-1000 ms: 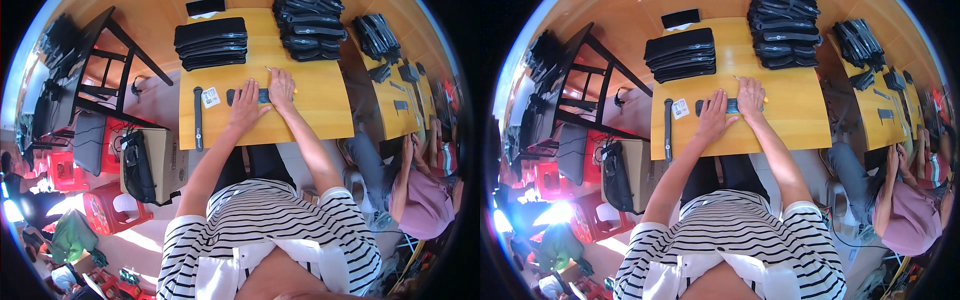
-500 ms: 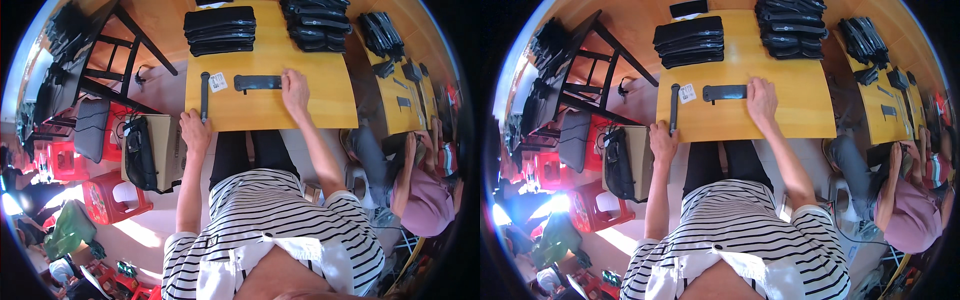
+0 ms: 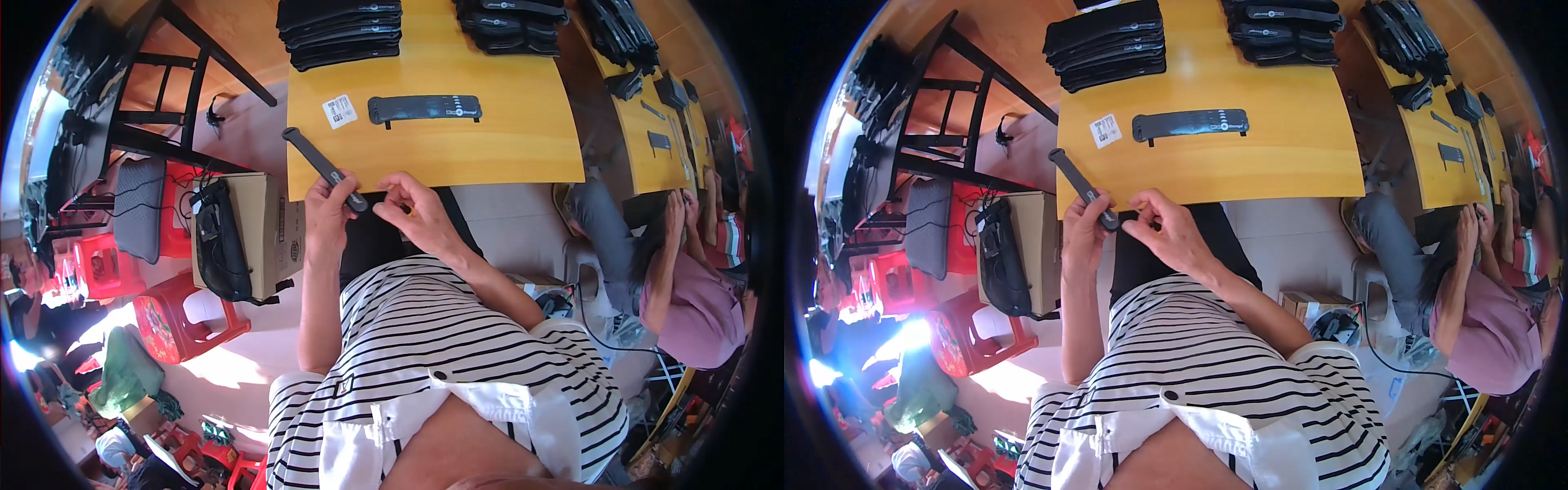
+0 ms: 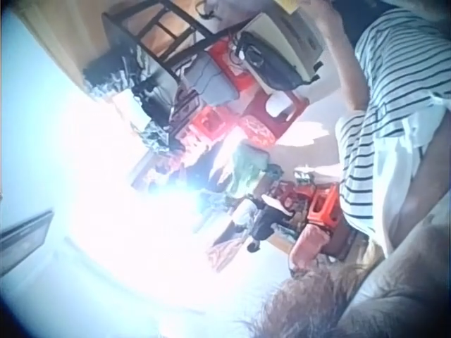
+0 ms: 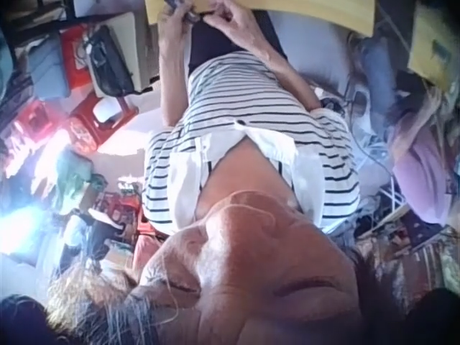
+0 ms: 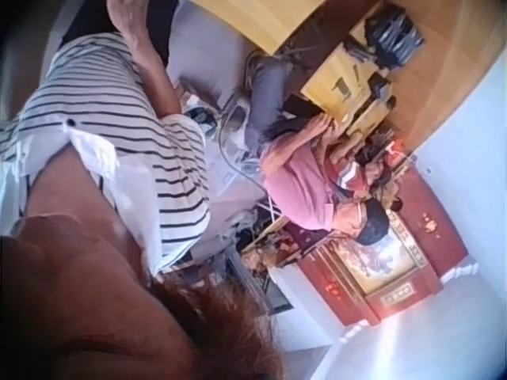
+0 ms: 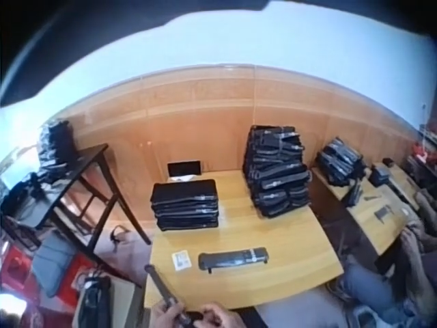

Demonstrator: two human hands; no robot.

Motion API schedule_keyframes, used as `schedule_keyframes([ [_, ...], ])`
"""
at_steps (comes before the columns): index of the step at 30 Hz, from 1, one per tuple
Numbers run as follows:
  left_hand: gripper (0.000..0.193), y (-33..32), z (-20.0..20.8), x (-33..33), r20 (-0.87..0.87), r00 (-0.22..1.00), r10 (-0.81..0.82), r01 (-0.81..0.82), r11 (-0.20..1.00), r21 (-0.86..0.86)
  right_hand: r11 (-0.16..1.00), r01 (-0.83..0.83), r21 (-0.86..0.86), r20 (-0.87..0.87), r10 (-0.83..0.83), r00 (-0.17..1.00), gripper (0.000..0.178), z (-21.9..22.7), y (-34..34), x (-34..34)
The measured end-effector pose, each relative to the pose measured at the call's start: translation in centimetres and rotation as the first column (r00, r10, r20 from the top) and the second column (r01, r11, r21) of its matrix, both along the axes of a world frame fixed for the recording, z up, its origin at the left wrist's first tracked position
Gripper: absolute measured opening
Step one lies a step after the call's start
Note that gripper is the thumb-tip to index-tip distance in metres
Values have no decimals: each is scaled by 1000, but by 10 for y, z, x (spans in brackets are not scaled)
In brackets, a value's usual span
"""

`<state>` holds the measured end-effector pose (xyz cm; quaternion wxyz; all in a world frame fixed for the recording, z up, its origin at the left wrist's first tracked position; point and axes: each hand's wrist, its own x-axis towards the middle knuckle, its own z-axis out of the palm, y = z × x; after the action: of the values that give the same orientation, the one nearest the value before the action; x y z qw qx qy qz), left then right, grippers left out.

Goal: Assembling components onto leather straps by attaching buckles and loops using small tools.

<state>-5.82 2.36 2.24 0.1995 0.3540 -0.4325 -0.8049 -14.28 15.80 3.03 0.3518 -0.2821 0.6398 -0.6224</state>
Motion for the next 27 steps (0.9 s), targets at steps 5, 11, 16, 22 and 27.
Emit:
schedule_keyframes([
  [5, 14, 14, 4, -1, -92, 993, -68, 73, 996, 49, 990, 17, -141, 26, -14, 1000, 18, -2, -11, -2],
  [11, 23, 19, 25, 1, -241, 956, -166, 213, 959, 185, 994, 43, -104, 449, 8, 893, 14, 21, -1, -12],
  [16, 26, 12, 16, 2, -358, 928, -104, 210, 939, 273, 995, 2, -96, 490, 45, 871, 23, 42, 9, -19],
  [22, 24, 14, 27, 1, -345, 936, -71, 169, 950, 262, 997, -74, 14, 39, 74, 997, 33, 54, 24, -12],
  [27, 23, 19, 28, -2, -342, 939, -34, 118, 967, 228, 993, -97, 67, -80, 102, 992, 37, 62, 24, -1],
])
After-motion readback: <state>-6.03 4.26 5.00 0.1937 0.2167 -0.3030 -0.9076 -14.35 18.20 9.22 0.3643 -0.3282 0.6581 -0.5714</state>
